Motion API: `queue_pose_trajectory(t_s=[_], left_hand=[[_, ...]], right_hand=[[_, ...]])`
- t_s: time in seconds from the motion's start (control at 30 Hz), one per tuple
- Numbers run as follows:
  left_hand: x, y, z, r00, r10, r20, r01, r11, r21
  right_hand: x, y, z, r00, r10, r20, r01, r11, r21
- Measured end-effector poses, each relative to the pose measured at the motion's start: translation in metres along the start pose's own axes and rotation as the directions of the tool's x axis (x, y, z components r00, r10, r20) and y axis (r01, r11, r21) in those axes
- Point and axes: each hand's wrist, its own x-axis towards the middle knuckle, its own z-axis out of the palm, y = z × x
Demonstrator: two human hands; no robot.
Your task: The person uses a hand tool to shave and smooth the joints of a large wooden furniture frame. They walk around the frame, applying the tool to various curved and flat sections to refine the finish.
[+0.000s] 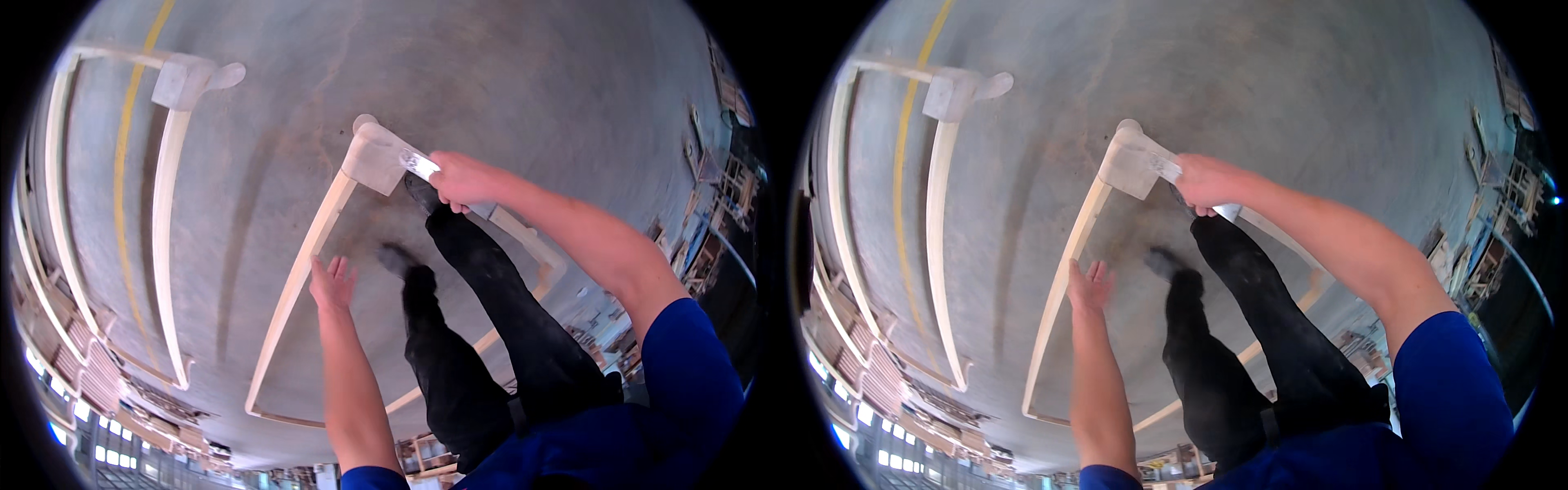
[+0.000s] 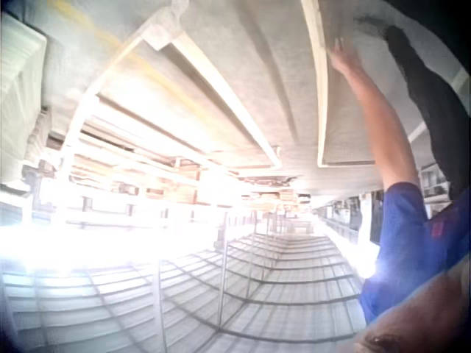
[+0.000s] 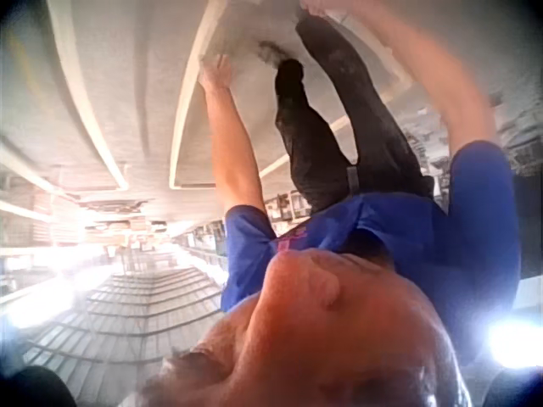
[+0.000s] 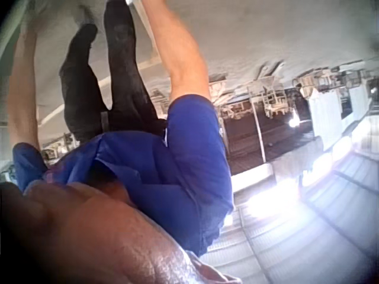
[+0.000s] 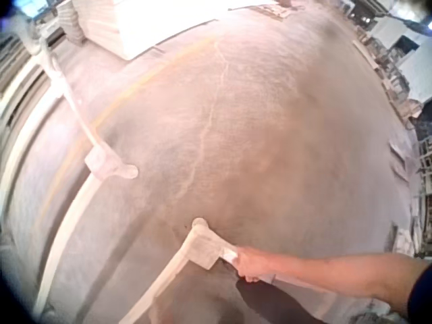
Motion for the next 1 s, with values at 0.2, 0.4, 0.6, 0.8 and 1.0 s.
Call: queue_pose_trajectory(t_s=[0.2, 0.4, 0.6, 0.8, 1.0], left_hand=[[0.063, 0.022, 0.021, 0.992, -0.109, 0.062, 0.123, 0.936, -0.329], [0.085, 0.016, 0.030, 0.988, -0.144, 0.060, 0.156, 0.922, -0.354], [0.074, 0.016, 0.030, 0.987, -0.159, 0.033, 0.161, 0.927, -0.340], [0.067, 0.021, 0.030, 0.984, -0.175, 0.038, 0.178, 0.932, -0.315], [0.068, 0.023, 0.032, 0.978, -0.209, 0.001, 0.203, 0.944, -0.262]], right_hand=[[0.065, -0.103, 0.014, 0.992, 0.018, 0.121, 0.045, 0.865, -0.499], [0.117, -0.152, 0.042, 0.960, 0.213, 0.180, 0.022, 0.585, -0.811], [0.151, -0.167, 0.071, 0.911, 0.385, 0.150, -0.029, 0.421, -0.906], [0.158, -0.182, 0.094, 0.882, 0.469, 0.031, -0.153, 0.348, -0.925], [0.176, -0.189, 0.119, 0.847, 0.527, 0.071, 0.098, -0.024, -0.995]])
